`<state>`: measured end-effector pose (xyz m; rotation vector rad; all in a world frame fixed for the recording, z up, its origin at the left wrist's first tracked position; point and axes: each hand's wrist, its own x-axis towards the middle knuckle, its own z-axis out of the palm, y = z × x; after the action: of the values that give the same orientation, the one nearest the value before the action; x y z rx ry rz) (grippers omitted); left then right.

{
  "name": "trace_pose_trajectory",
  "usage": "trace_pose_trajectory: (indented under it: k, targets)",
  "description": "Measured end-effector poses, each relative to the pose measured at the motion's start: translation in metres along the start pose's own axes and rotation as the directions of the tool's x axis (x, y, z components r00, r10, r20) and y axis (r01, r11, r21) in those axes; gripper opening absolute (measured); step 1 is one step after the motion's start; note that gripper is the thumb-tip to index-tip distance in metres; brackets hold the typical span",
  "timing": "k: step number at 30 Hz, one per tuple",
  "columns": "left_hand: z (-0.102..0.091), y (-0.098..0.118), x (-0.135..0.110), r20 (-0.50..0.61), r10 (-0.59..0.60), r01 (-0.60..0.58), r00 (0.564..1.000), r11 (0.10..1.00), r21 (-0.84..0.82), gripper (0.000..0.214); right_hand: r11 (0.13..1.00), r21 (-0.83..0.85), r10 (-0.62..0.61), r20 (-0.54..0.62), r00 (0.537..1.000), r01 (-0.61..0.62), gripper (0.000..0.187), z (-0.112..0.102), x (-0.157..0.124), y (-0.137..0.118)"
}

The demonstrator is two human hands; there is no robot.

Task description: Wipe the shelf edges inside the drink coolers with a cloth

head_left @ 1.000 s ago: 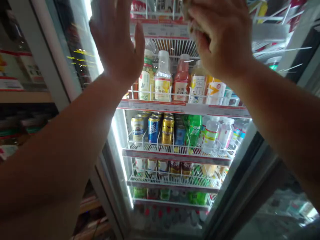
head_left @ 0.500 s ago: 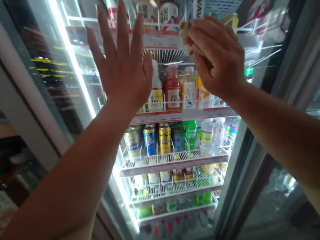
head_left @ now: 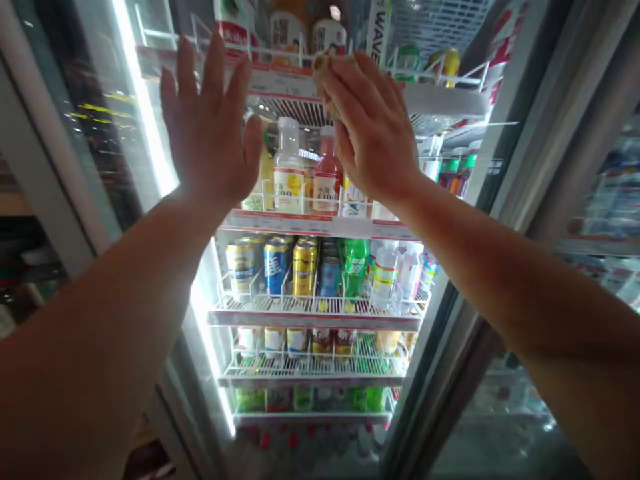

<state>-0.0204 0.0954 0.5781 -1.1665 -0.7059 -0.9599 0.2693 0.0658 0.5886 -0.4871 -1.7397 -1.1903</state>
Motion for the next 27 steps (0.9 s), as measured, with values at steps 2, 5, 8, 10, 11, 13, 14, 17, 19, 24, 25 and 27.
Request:
trace_pose_trajectory:
  k: [2, 5, 8, 10, 11, 13, 14, 17, 19, 24, 25, 27]
  targets:
    - [0.003, -0.002, 0.000, -0.041, 0.027, -0.027, 0.999, 1.000, -0.008, 0.072, 0.999, 0.031, 0.026, 0.007, 1.000, -0.027, 0.059, -0.003, -0.002, -0.006]
    - [0.007, -0.003, -0.001, -0.060, 0.045, -0.046, 0.997, 0.998, -0.030, 0.072, 1.000, -0.001, 0.015, 0.025, 1.000, -0.015, 0.061, -0.008, -0.008, -0.016]
    - [0.012, -0.003, -0.002, -0.035, 0.067, -0.070, 0.997, 0.995, -0.070, 0.073, 1.000, -0.023, -0.018, 0.049, 0.999, 0.019, 0.061, -0.009, -0.009, -0.017]
    - [0.016, -0.003, -0.003, -0.045, 0.059, -0.064, 0.997, 0.993, -0.097, 0.074, 0.999, -0.009, -0.040, 0.048, 0.998, 0.041, 0.059, -0.006, -0.002, -0.010]
    - [0.017, -0.002, -0.003, -0.066, 0.048, -0.056, 0.997, 0.991, -0.123, 0.074, 0.998, 0.002, -0.062, 0.039, 0.997, 0.062, 0.057, -0.004, 0.003, -0.004]
    - [0.017, -0.001, -0.003, -0.076, 0.036, -0.050, 0.996, 0.979, -0.195, 0.076, 0.989, 0.022, -0.143, -0.009, 0.990, 0.144, 0.055, 0.004, 0.016, 0.011]
    - [0.016, 0.000, -0.003, -0.067, 0.033, -0.048, 0.997, 0.973, -0.226, 0.076, 0.991, 0.007, -0.132, -0.022, 0.991, 0.132, 0.053, 0.009, 0.021, 0.018]
    - [0.009, 0.003, -0.003, 0.011, 0.015, -0.012, 1.000, 0.976, -0.216, 0.077, 0.997, -0.077, -0.023, -0.115, 0.993, 0.015, 0.053, 0.015, 0.028, 0.028]
    - [0.005, 0.005, -0.003, 0.023, 0.010, -0.006, 1.000, 0.988, -0.157, 0.077, 0.991, -0.132, -0.045, -0.087, 0.995, 0.033, 0.053, 0.012, 0.024, 0.024]
    - [0.005, 0.003, -0.003, 0.000, 0.064, -0.063, 0.998, 0.986, -0.157, 0.075, 0.967, -0.074, -0.242, 0.050, 0.969, 0.245, 0.047, 0.001, 0.015, 0.018]
    - [0.008, 0.002, -0.002, -0.015, 0.061, -0.062, 0.998, 0.983, -0.174, 0.075, 0.981, -0.087, -0.174, 0.012, 0.985, 0.174, 0.047, 0.001, 0.015, 0.020]
    - [0.012, 0.001, -0.002, -0.074, 0.052, -0.066, 0.996, 0.979, -0.194, 0.076, 0.992, -0.123, -0.041, -0.057, 0.998, 0.034, 0.051, 0.002, 0.016, 0.026]
